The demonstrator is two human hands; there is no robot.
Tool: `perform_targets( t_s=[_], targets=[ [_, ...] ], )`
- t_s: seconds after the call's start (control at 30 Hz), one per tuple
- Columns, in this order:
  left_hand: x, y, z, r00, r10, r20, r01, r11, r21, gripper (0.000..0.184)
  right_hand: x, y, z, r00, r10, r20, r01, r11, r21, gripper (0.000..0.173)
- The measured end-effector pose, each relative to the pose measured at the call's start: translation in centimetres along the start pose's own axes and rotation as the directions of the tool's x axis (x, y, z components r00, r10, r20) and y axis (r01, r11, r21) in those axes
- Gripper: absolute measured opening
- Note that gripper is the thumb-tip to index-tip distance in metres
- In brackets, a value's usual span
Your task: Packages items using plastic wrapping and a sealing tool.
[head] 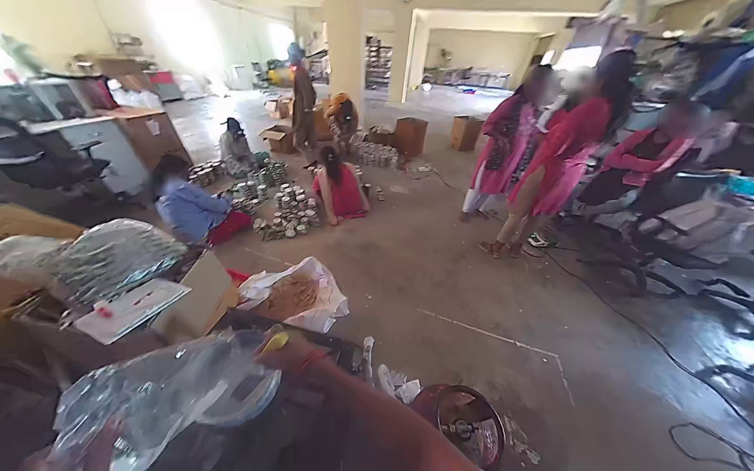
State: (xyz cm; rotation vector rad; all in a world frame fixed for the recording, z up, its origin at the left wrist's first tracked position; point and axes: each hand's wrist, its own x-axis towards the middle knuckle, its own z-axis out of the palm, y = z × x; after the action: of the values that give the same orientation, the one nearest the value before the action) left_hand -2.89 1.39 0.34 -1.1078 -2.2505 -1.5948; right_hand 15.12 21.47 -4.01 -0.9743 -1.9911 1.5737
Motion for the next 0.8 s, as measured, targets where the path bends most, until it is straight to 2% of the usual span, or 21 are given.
perform_targets(
  t_s=[0.1,0.23,0.33,0.43,0.47,0.57,0.67,0.73,0.8],
  targets=[
    [-0.5,0.9,-0.8,0.999,-0.053,0.012,0.052,0.996,0.069,0.055,0.1,-0.7,-0.9,1.0,-0.004,-0.025,0.002,0.996,-0.09,0.028],
    [0.1,0.6,-0.8,0.999,-0.038,-0.032,0.042,0.992,0.121,0.047,1.2,0.4,-0.3,0.987,-0.139,-0.076,0.125,0.977,-0.171,0.022],
    [0.2,0.3,-0.3,0.997,-0.022,-0.078,0.029,0.995,0.092,0.039,1.6,2.2,0.5,0.974,-0.225,0.002,0.224,0.969,-0.109,0.022],
    [0.3,0.3,-0.5,0.995,-0.027,-0.099,0.037,0.995,0.097,0.036,0.8,0.7,-0.7,0.971,-0.221,0.096,0.233,0.962,-0.142,0.018],
    [0.3,0.3,-0.5,0.995,-0.033,-0.098,0.044,0.994,0.102,0.036,0.6,0.1,-1.4,0.976,-0.2,0.087,0.213,0.96,-0.184,0.017],
    [0.3,0.1,-0.5,0.995,-0.021,-0.098,0.033,0.993,0.115,0.035,1.0,-0.1,-1.7,0.983,-0.177,-0.056,0.159,0.958,-0.239,0.015],
    [0.6,0.3,-0.3,0.995,-0.007,-0.101,0.019,0.993,0.117,0.035,1.9,1.5,0.6,0.977,-0.19,-0.093,0.177,0.975,-0.133,0.018],
    [0.8,0.5,-0.2,0.997,-0.019,-0.078,0.028,0.994,0.108,0.036,1.8,1.9,1.6,0.988,-0.152,-0.001,0.152,0.988,-0.014,0.019],
    [1.0,0.6,-0.3,0.997,-0.023,-0.075,0.03,0.994,0.105,0.036,1.0,1.1,1.2,0.991,-0.096,0.098,0.093,0.995,0.029,0.019]
  ],
)
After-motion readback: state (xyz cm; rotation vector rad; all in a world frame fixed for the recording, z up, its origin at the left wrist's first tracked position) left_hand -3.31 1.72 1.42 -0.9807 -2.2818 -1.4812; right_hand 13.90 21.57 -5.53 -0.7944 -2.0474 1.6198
